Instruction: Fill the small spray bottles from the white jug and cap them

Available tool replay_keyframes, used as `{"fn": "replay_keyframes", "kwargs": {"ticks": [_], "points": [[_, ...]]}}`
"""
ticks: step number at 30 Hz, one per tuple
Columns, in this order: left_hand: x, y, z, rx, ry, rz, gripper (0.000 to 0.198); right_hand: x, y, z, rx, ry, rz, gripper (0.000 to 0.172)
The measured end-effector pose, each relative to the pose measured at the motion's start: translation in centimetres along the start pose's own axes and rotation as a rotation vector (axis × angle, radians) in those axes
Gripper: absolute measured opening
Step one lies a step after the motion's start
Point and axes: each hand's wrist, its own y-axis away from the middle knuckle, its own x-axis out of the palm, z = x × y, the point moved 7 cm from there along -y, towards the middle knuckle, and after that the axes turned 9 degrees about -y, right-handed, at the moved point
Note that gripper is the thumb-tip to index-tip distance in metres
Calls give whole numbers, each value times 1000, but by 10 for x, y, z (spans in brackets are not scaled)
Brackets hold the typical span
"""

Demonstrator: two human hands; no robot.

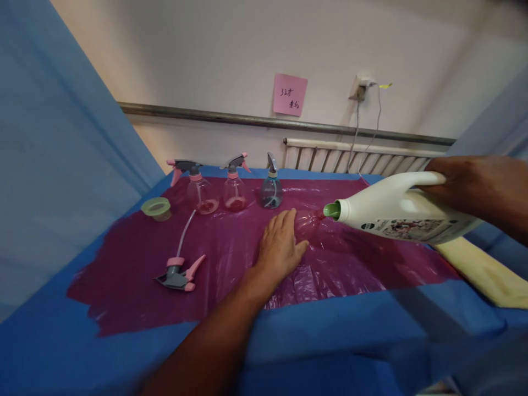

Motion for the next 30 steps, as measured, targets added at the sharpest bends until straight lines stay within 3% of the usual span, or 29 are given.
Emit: {"fn": "replay_keyframes", "kwargs": {"ticks": [30], "points": [[0,1,1,2,24,4,86,-15,1,11,-8,53,-5,35]]}}
